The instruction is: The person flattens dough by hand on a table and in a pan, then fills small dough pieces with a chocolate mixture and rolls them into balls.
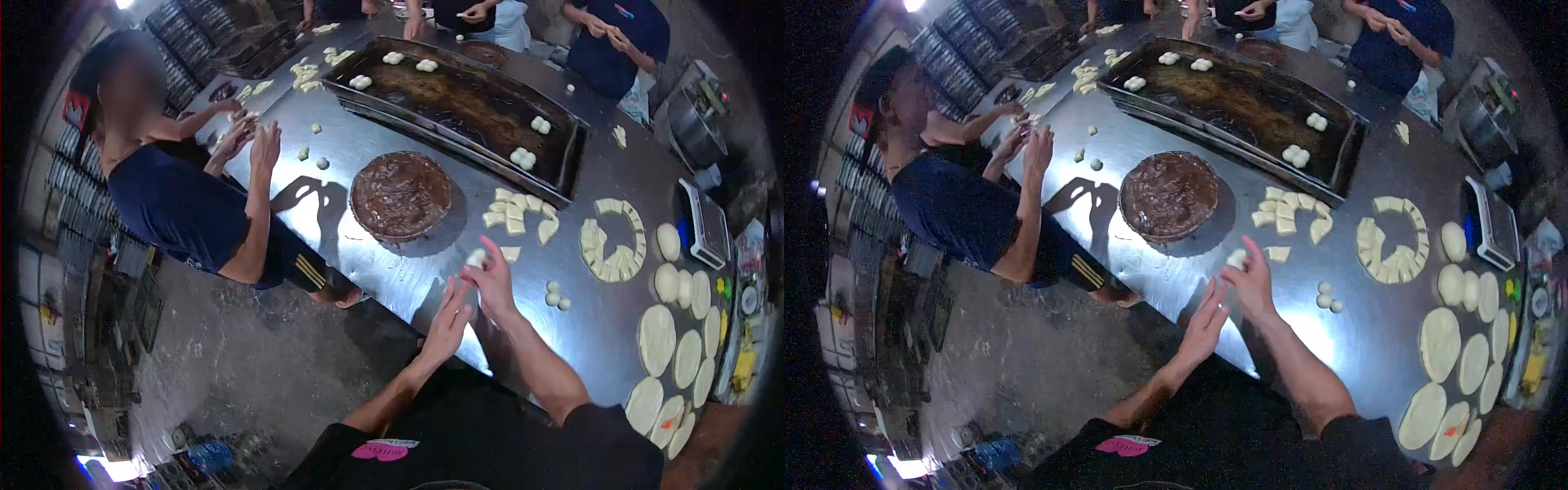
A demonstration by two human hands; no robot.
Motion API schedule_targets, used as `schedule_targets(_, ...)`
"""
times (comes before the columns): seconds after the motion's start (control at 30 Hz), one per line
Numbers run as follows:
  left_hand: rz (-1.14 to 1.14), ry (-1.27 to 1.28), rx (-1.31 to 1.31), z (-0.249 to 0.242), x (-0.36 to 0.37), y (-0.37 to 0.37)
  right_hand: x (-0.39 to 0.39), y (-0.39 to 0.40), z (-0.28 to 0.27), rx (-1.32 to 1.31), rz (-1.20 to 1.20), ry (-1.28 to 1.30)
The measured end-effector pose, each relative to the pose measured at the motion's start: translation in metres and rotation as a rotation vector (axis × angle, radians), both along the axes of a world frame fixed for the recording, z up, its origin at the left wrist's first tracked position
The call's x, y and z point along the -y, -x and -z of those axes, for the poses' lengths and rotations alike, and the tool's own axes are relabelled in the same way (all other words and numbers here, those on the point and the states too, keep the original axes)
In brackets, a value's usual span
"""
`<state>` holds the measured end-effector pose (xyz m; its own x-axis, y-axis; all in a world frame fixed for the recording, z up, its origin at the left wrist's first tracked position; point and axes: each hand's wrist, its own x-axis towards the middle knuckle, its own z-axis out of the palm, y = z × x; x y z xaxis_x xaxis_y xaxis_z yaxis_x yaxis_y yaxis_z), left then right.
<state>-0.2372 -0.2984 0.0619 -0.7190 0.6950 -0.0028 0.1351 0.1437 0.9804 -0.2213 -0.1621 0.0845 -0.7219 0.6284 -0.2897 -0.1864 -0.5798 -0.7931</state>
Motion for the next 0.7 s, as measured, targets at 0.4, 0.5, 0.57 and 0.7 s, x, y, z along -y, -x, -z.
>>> schedule_targets(0.4,-0.159,0.159,0.164,0.018,0.090,0.098,-0.036,0.159,0.004,0.186,-1.012,-2.166)
schedule_targets(0.5,-0.183,0.032,0.353,0.018,0.074,0.105,-0.035,0.171,-0.003,0.432,-1.100,-1.873)
schedule_targets(0.57,-0.195,-0.153,0.646,0.019,0.057,0.109,-0.044,0.182,0.017,0.372,-1.035,-1.677)
schedule_targets(0.7,-0.329,-0.371,0.901,0.006,0.021,0.106,-0.041,0.160,0.004,0.416,-1.029,-0.600)
